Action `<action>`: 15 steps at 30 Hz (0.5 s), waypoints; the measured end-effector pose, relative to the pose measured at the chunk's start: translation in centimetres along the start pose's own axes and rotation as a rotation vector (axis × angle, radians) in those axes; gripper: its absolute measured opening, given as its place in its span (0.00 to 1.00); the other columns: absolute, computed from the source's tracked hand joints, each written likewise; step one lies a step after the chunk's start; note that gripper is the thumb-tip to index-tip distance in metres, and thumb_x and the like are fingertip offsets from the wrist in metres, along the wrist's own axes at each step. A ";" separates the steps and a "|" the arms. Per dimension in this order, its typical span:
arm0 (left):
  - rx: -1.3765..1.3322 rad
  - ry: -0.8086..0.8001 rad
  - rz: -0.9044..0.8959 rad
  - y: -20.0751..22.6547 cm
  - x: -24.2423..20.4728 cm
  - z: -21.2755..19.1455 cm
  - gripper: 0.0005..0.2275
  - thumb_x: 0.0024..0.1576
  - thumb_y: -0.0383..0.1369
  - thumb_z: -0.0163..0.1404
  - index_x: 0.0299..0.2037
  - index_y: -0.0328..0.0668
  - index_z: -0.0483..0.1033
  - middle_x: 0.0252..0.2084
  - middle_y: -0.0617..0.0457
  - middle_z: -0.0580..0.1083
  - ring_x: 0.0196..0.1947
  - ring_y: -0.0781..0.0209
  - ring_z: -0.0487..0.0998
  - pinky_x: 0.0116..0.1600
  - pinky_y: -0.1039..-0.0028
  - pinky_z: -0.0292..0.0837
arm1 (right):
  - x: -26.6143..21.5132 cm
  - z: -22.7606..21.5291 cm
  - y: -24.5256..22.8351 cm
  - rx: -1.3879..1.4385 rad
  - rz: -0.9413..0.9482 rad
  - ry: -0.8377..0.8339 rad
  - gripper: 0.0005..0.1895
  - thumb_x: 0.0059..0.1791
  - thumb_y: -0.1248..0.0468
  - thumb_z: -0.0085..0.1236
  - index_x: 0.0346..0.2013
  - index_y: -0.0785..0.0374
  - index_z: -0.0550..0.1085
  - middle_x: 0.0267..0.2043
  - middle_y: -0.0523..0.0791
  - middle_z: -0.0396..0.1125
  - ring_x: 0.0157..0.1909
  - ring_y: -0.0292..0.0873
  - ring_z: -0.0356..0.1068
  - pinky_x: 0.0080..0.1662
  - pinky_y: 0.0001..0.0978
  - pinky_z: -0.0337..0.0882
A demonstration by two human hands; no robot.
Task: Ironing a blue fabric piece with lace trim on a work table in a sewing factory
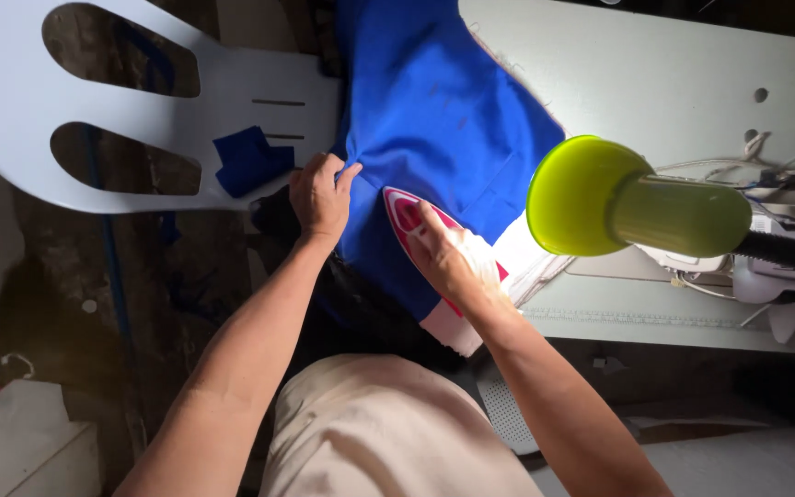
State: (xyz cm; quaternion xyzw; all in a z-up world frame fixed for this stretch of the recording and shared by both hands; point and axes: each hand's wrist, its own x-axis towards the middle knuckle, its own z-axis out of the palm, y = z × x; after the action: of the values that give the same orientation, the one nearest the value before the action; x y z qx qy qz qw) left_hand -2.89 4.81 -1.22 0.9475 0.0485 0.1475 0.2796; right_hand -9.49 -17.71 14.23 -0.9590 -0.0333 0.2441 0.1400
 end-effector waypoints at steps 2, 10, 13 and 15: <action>0.090 0.098 0.130 -0.1 -0.1 -0.2 0.14 0.55 0.51 0.61 0.32 0.58 0.73 0.28 0.64 0.73 0.32 0.60 0.79 0.41 0.64 0.72 | 0.3 1.0 0.9 -0.040 0.037 -0.043 0.33 0.50 0.38 0.48 0.70 0.29 0.56 0.34 0.51 0.75 0.40 0.60 0.78 0.44 0.55 0.78; 0.024 0.069 0.032 4.3 -2.8 -0.6 0.22 0.58 0.46 0.58 0.57 0.48 0.68 0.51 0.52 0.71 0.51 0.49 0.74 0.55 0.58 0.67 | 1.2 0.0 -1.0 -0.006 0.026 0.045 0.30 0.52 0.42 0.47 0.69 0.37 0.58 0.33 0.55 0.75 0.38 0.64 0.78 0.42 0.57 0.78; 0.046 -0.301 0.134 7.0 -4.0 -3.1 0.29 0.64 0.44 0.51 0.70 0.38 0.57 0.69 0.43 0.57 0.68 0.45 0.55 0.68 0.52 0.49 | 0.2 0.9 0.6 0.004 0.130 -0.034 0.32 0.52 0.39 0.45 0.71 0.33 0.54 0.37 0.54 0.75 0.43 0.62 0.78 0.46 0.55 0.78; 0.149 -0.614 0.073 7.1 -2.7 -4.2 0.35 0.65 0.45 0.47 0.77 0.33 0.46 0.81 0.39 0.43 0.80 0.44 0.38 0.78 0.45 0.31 | -1.0 0.8 1.7 -0.007 0.134 0.004 0.32 0.53 0.40 0.46 0.71 0.34 0.55 0.39 0.55 0.76 0.44 0.60 0.78 0.47 0.51 0.79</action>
State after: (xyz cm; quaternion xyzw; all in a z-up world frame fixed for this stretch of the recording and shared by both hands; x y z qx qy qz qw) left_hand -6.70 0.53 5.31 0.9667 -0.0616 -0.1393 0.2055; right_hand -10.71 -19.25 13.57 -0.9600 0.0304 0.2512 0.1200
